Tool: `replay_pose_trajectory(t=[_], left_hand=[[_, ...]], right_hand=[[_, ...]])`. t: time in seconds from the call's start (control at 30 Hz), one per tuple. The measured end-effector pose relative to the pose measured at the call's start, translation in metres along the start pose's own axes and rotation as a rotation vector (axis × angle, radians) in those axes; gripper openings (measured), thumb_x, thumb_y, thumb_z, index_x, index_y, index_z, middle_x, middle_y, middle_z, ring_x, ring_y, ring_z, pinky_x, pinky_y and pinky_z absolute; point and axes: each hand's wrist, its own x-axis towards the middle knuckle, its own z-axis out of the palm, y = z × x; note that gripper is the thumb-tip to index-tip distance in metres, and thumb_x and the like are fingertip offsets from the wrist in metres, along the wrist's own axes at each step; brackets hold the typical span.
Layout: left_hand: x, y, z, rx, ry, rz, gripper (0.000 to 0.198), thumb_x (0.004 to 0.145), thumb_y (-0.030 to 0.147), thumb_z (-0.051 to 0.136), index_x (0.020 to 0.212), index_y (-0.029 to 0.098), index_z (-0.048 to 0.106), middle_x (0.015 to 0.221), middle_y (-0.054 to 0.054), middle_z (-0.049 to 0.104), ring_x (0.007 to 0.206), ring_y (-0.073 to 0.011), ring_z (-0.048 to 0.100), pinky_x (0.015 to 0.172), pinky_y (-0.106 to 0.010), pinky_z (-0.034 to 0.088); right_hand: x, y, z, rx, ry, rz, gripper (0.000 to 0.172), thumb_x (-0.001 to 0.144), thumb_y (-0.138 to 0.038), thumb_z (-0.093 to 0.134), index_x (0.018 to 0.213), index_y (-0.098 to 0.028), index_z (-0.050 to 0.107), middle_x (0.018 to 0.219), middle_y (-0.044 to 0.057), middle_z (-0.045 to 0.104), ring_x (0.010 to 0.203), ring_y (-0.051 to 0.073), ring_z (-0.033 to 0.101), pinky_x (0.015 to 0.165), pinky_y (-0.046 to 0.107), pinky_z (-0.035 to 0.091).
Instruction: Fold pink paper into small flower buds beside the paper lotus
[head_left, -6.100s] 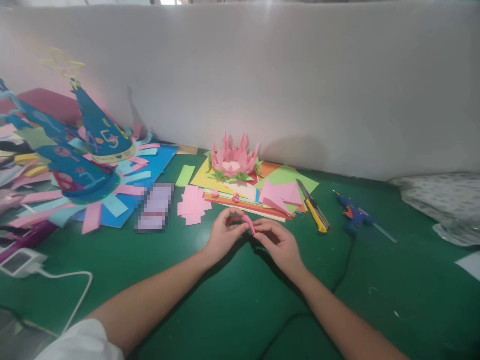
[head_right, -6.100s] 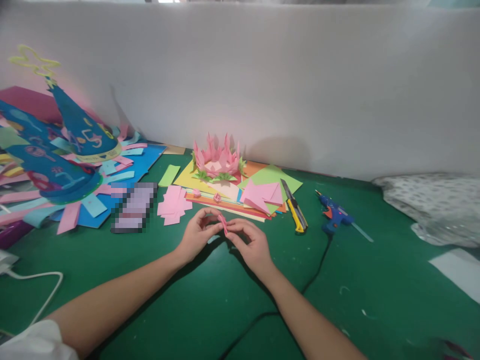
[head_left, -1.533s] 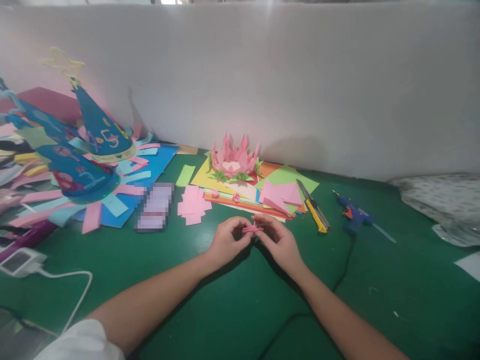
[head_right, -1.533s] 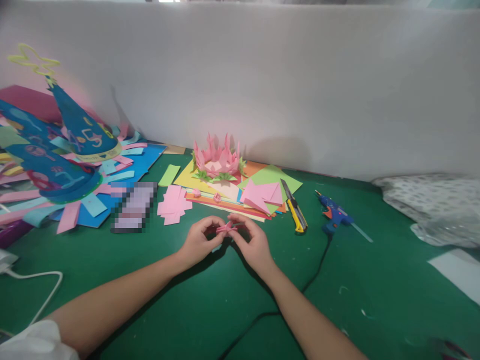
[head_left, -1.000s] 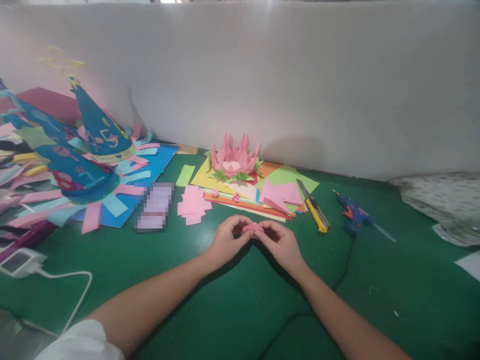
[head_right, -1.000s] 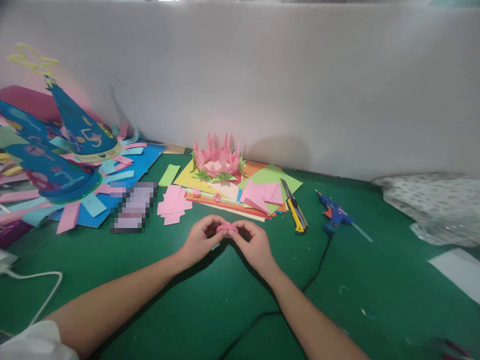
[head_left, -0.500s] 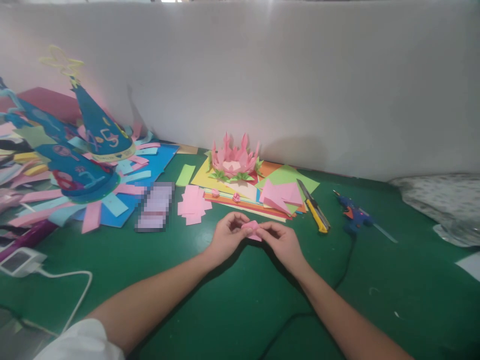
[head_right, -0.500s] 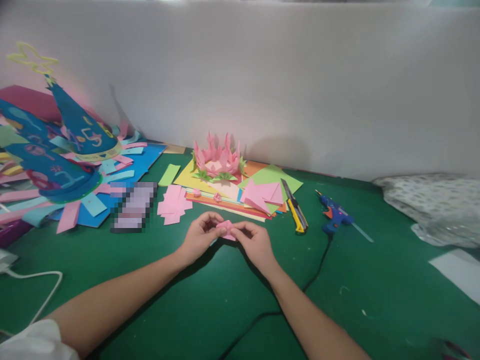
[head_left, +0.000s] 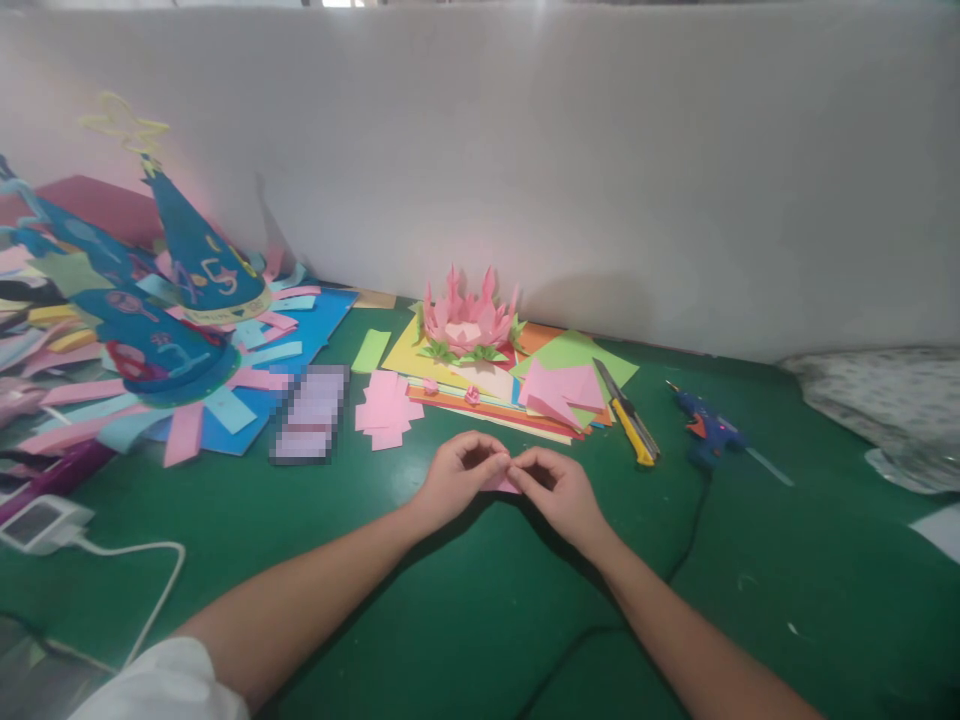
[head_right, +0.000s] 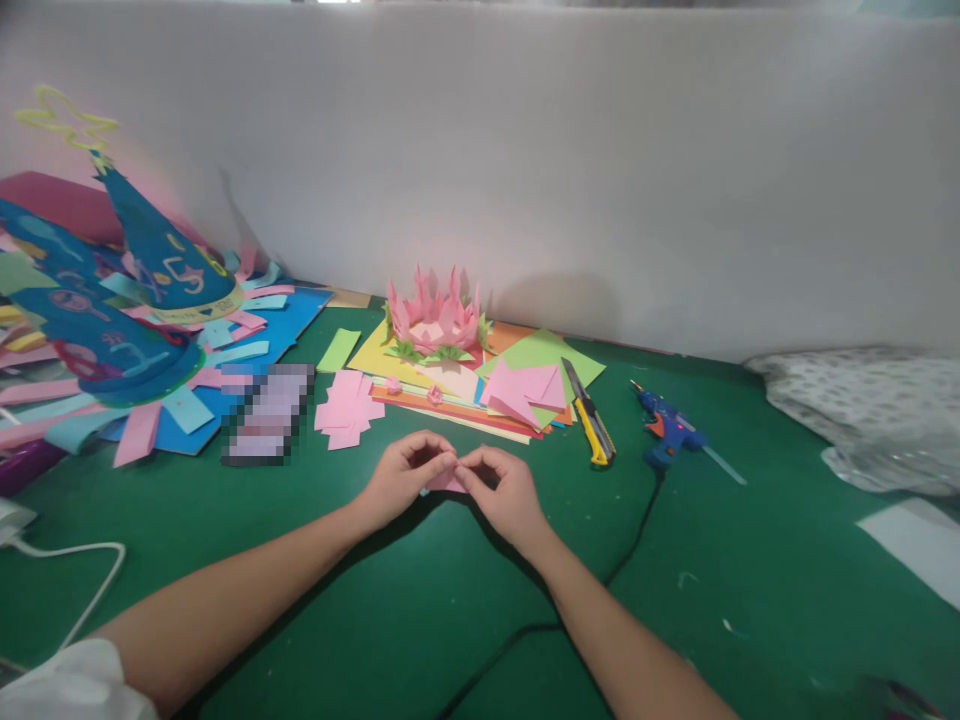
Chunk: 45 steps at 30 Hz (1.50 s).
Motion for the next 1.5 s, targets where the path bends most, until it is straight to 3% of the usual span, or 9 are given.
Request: replay_pose_trajectory(t=[0.33, 0.53, 0.73, 0.97, 1.17, 1.37, 1.5], left_hand=[[-0.0024, -0.0037, 0.001, 0.028, 0.082, -0.025, 0.022, 0.072, 0.035, 0.062, 0.067, 0.014, 0.056, 0.064, 0.001, 0.056, 0.058, -0.0092, 0.048, 0.058, -0.022, 0.039], [-0.0012, -0.0037, -0.0007, 0.092, -0.037, -0.047, 0.025, 0.074, 0.039, 0.059, 0.073, 0.014, 0.058, 0.064, 0.001, 0.055, 0.06, -0.0093, 0.048, 0.057, -0.021, 0.038], [-0.0035, -0.0017, 0.0002, 0.187, 0.004, -0.021, 0.024, 0.077, 0.037, 0.056, 0.073, 0.014, 0.056, 0.064, 0.002, 0.054, 0.058, -0.0087, 0.048, 0.056, -0.021, 0.039], [-0.0009, -0.002, -0.0011, -0.016, -0.029, -0.117, 0.028, 0.072, 0.041, 0.061, 0.073, 0.014, 0.052, 0.062, 0.003, 0.054, 0.049, -0.0071, 0.048, 0.047, -0.021, 0.041], [0.0025, -0.0021, -0.0009, -0.174, -0.128, -0.153, 0.033, 0.068, 0.04, 0.067, 0.08, 0.012, 0.053, 0.066, 0.002, 0.055, 0.055, -0.0066, 0.052, 0.056, -0.021, 0.043], [0.0023, -0.0004, 0.0005, -0.229, -0.073, -0.101, 0.033, 0.068, 0.038, 0.067, 0.082, 0.014, 0.048, 0.066, 0.004, 0.052, 0.055, -0.0057, 0.05, 0.051, -0.018, 0.041], [0.0019, -0.0032, 0.0016, -0.291, -0.049, -0.056, 0.034, 0.068, 0.032, 0.068, 0.081, 0.018, 0.04, 0.06, 0.008, 0.049, 0.049, -0.0039, 0.046, 0.047, -0.016, 0.038]], right_hand=[[0.0002, -0.0002, 0.002, 0.02, -0.061, 0.083, 0.02, 0.077, -0.034, 0.06, 0.067, -0.017, 0.061, 0.062, 0.0, 0.059, 0.058, 0.013, 0.053, 0.054, 0.023, 0.042], [0.0003, -0.0013, 0.0004, 0.059, -0.026, 0.094, 0.024, 0.078, -0.038, 0.058, 0.066, -0.016, 0.059, 0.06, 0.0, 0.056, 0.056, 0.012, 0.05, 0.053, 0.023, 0.04], [0.0017, 0.0004, 0.0002, 0.061, -0.075, 0.114, 0.024, 0.078, -0.038, 0.057, 0.067, -0.016, 0.058, 0.06, -0.001, 0.054, 0.057, 0.012, 0.048, 0.053, 0.022, 0.038], [0.0009, -0.0017, 0.0009, 0.006, -0.114, 0.088, 0.034, 0.083, -0.04, 0.051, 0.058, -0.017, 0.053, 0.055, -0.002, 0.051, 0.053, 0.011, 0.045, 0.051, 0.022, 0.035], [0.0008, -0.0014, 0.0013, -0.009, -0.08, 0.063, 0.033, 0.083, -0.04, 0.05, 0.059, -0.017, 0.05, 0.055, -0.003, 0.047, 0.053, 0.011, 0.043, 0.05, 0.022, 0.033], [0.0011, -0.0042, 0.001, 0.095, -0.132, 0.09, 0.031, 0.086, -0.041, 0.046, 0.068, -0.017, 0.055, 0.06, -0.001, 0.053, 0.056, 0.011, 0.048, 0.052, 0.022, 0.037], [0.0003, -0.002, 0.0003, 0.015, -0.167, 0.062, 0.03, 0.084, -0.038, 0.049, 0.066, -0.016, 0.058, 0.06, 0.0, 0.058, 0.058, 0.013, 0.053, 0.055, 0.023, 0.04]])
